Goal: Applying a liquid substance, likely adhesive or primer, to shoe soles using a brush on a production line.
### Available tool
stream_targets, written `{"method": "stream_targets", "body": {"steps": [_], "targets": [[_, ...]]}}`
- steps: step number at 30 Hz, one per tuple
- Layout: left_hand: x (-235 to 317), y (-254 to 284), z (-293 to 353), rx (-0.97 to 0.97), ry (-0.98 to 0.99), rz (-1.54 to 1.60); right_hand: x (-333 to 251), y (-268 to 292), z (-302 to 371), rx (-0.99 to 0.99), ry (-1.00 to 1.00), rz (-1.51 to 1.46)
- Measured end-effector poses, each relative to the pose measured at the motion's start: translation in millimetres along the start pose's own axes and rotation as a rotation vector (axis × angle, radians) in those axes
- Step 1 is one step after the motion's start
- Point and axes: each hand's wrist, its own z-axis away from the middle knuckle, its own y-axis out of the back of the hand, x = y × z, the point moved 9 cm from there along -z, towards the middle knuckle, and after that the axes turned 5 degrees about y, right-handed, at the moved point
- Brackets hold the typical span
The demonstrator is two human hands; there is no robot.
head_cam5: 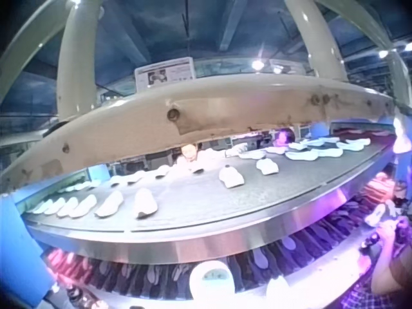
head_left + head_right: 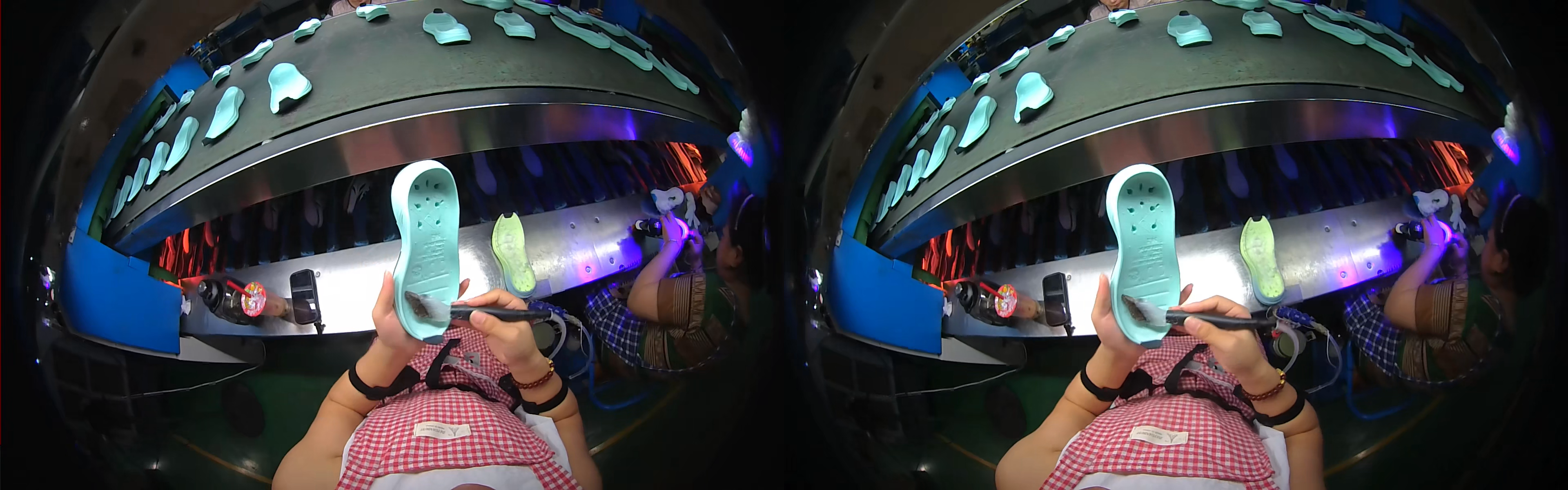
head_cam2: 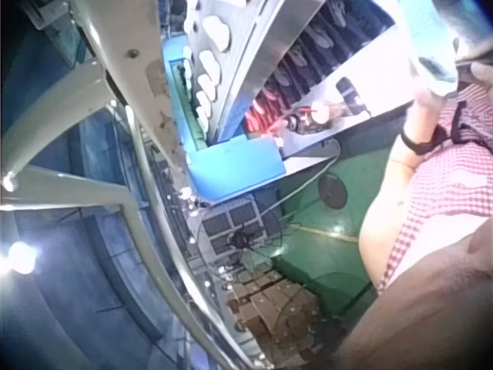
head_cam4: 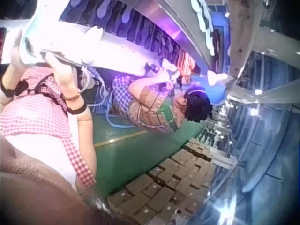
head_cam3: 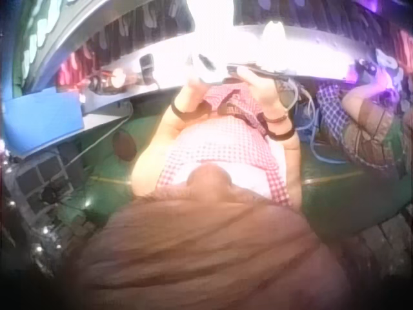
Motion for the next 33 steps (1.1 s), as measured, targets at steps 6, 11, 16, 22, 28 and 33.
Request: {"method": "stream_targets", "body": {"steps": [6, 11, 16, 22, 28, 33], "targets": [[0.1, 0.1, -13.1, -0.137, 0.078, -0.085, -41.6, -15.7, 1.4, -0.125, 0.379, 0.617], [5.9, 4.0, -22.3, -0.117, 0.078, -0.102, -42.5, -38.4, -5.1, -0.368, 0.338, 0.663], [12.8, -5.5, -24.5, -0.133, 0.056, -0.297, -58.6, -31.5, -12.7, -0.361, 0.36, 0.772], [7.0, 1.5, -30.5, -0.146, 0.203, -0.155, -49.9, -34.9, -4.3, -0.428, 0.306, 0.779], [-15.8, 19.7, -23.6, -0.018, 0.573, -0.128, -56.2, -36.6, 1.3, -0.523, 0.257, 0.818], [-27.8, 30.3, -17.1, 0.01, 0.688, -0.47, -49.2, -43.8, 8.7, -0.844, 0.2, 0.967]]}}
